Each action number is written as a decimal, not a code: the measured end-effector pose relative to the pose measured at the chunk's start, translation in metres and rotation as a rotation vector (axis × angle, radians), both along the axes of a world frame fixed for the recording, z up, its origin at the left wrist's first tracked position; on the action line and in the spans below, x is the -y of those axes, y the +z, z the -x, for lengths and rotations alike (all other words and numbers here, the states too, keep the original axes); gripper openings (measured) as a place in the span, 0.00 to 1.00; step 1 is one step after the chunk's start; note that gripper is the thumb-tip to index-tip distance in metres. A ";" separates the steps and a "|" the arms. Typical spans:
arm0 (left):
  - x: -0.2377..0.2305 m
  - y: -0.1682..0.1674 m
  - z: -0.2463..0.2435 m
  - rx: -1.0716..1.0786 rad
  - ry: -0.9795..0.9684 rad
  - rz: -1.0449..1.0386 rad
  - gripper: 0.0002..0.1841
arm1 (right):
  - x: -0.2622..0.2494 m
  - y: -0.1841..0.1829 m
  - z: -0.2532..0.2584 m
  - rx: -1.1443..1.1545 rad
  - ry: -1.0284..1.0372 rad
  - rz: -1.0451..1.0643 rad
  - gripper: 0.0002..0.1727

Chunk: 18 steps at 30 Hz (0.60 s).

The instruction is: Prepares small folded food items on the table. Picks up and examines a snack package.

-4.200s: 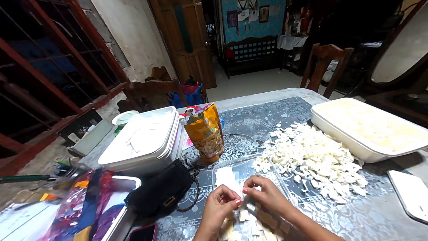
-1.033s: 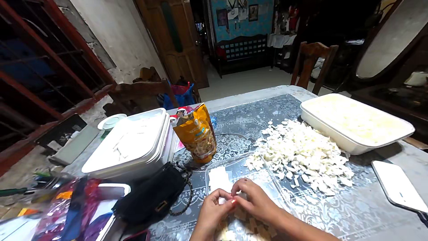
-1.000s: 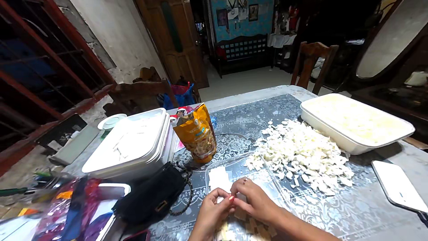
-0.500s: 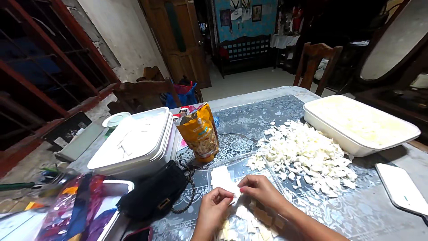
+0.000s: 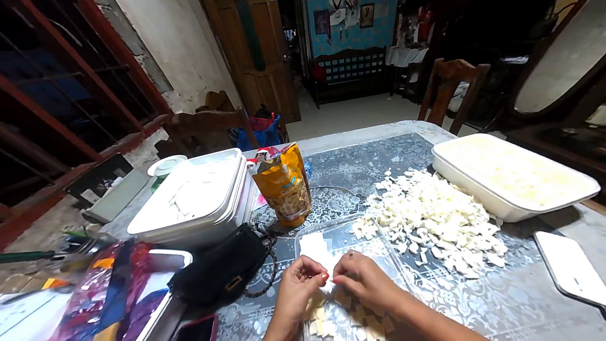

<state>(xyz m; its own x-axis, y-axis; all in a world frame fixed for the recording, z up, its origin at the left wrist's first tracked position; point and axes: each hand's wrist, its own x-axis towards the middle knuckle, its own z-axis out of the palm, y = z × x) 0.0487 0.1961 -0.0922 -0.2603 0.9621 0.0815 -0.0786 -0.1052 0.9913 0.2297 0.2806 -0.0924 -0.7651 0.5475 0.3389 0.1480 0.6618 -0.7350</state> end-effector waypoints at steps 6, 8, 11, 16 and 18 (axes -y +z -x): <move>0.005 -0.004 0.007 -0.898 -0.088 -0.023 0.10 | 0.000 -0.012 0.010 -0.120 -0.268 -0.888 0.08; 0.008 -0.004 0.007 -1.098 -0.196 -0.003 0.13 | -0.016 -0.001 -0.002 -0.040 -0.521 -0.953 0.07; 0.008 -0.004 0.001 -1.209 -0.244 0.075 0.09 | -0.044 0.013 -0.025 0.140 -0.737 -0.832 0.04; 0.008 -0.008 0.000 -1.205 -0.155 0.027 0.08 | -0.042 0.028 -0.035 0.487 -0.149 -0.101 0.08; 0.007 -0.005 0.002 -1.116 -0.163 0.094 0.06 | -0.041 0.017 -0.029 0.529 0.115 -0.023 0.07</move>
